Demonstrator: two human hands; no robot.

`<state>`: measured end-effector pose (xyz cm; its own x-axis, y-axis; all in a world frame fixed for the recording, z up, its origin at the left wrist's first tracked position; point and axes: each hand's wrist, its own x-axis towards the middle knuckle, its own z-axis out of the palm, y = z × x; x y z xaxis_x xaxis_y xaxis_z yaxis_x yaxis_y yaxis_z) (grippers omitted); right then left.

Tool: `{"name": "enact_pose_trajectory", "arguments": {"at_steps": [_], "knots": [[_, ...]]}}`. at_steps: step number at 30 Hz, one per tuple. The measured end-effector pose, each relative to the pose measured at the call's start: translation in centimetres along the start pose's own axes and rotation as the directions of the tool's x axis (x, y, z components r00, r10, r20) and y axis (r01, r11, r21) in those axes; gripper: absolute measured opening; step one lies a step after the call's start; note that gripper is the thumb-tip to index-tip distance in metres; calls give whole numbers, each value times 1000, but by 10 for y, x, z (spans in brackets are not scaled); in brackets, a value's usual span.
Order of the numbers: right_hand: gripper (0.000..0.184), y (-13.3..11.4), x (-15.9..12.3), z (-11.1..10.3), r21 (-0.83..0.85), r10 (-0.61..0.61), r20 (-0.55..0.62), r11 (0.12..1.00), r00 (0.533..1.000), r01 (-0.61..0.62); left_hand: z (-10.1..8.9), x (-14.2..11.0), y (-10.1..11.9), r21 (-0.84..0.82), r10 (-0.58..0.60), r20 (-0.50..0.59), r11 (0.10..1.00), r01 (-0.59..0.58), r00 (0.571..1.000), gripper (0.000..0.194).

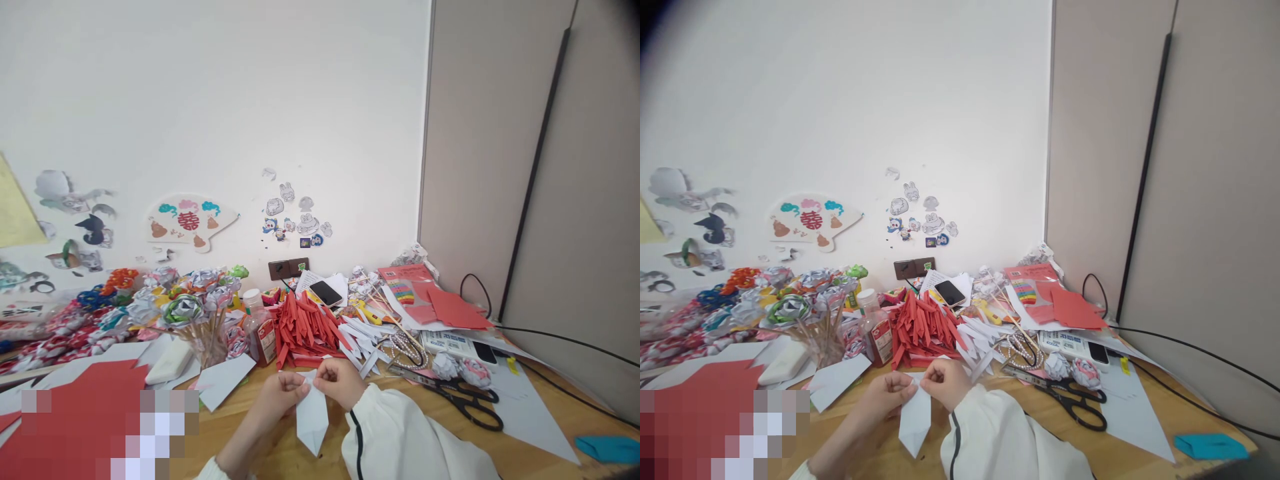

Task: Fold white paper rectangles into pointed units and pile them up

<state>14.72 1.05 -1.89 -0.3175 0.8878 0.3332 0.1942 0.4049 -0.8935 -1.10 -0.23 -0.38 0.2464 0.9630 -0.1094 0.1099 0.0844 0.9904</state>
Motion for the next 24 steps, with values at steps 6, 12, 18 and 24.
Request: {"name": "enact_pose_trajectory", "arguments": {"at_steps": [6,12,18,24], "knots": [[4,-7,-2,-3,-91,-3,40,996,999,7,0,-3,4,185,104,42,977,-110,994,32],[3,-9,-3,-5,-132,4,109,991,994,10,5,-10,4,249,114,150,957,-149,982,30],[4,-8,-1,-6,-119,-12,149,992,989,30,5,-12,3,212,65,219,971,-113,974,29],[7,-6,1,-9,-75,-29,116,996,993,38,6,-10,3,204,122,151,967,-151,981,29]]}}
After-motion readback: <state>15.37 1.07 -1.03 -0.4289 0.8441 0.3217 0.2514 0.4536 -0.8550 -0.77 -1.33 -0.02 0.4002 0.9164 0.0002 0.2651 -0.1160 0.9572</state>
